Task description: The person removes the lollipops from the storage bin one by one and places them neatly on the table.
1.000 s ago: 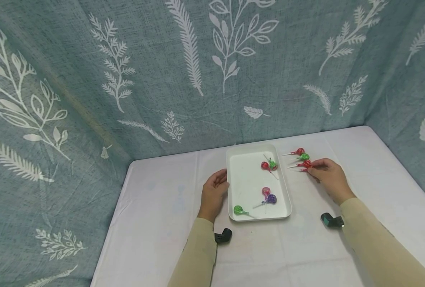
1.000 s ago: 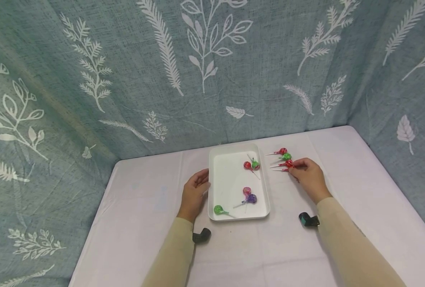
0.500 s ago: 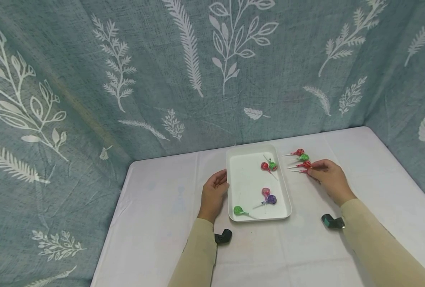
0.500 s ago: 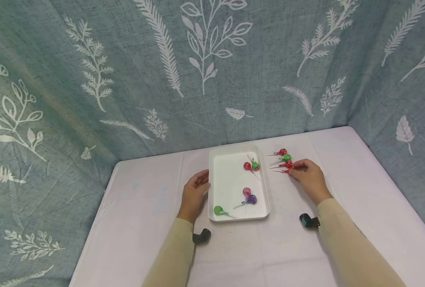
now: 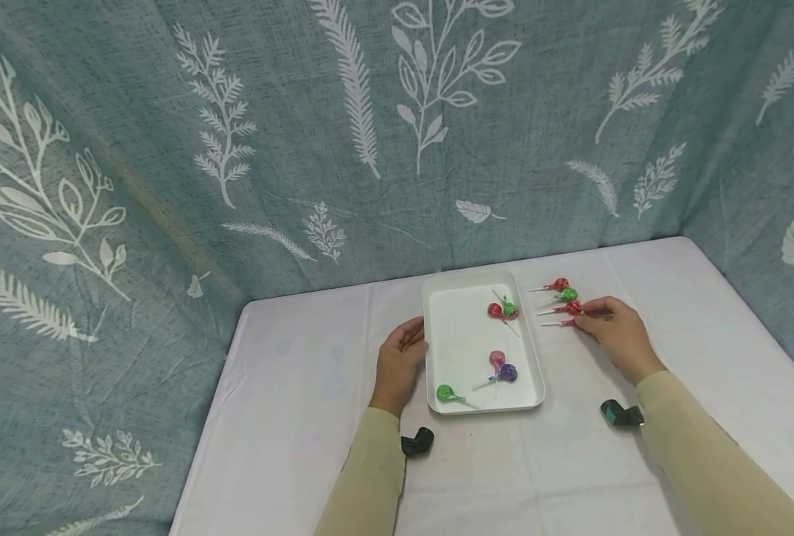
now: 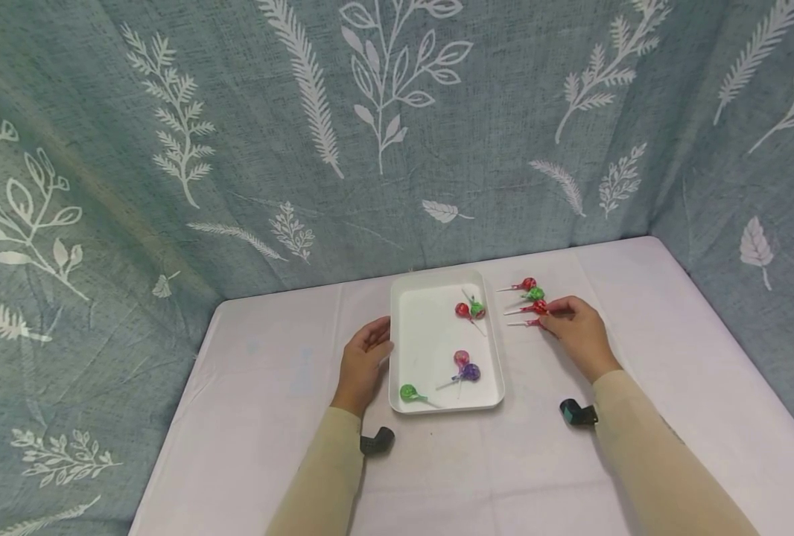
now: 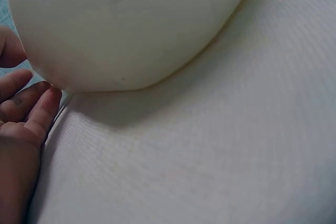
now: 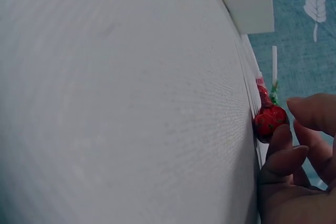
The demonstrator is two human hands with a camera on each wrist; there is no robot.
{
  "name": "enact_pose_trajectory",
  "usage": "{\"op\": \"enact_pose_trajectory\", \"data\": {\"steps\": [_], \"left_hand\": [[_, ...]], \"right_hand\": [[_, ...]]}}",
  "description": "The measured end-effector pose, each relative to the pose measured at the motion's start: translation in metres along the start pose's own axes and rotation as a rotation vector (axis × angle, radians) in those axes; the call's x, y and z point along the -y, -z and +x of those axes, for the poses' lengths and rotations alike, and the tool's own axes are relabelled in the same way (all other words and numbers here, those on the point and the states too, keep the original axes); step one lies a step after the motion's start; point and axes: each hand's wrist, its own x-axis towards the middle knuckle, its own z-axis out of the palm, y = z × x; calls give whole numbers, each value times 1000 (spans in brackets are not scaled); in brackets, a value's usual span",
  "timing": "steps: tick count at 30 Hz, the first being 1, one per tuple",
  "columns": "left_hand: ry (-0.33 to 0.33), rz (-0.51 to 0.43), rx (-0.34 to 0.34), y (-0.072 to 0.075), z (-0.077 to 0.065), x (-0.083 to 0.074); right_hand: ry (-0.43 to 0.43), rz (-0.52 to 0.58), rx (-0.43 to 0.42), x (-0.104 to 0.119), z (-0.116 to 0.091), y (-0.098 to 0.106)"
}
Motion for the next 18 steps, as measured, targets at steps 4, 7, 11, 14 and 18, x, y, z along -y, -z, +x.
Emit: {"op": "enact_pose_trajectory", "data": {"steps": [4,7,11,14,18], "left_hand": [[5,-3,0,0,0,0],[7,-5,1,0,-1,-1],[3,-2,5,1,-1,-2],[1,2,8,1,-2,-2],[3,5,6,1,-2,-2]], "right_hand": [[-6,-14,-5,2,-1,0],[-13,-31,-8,3,-2,0],[-16,-49,-12,3,-2,2],[-14,-52,-15,3,-2,3],[-18,-49,-19,6,-3,4]]}}
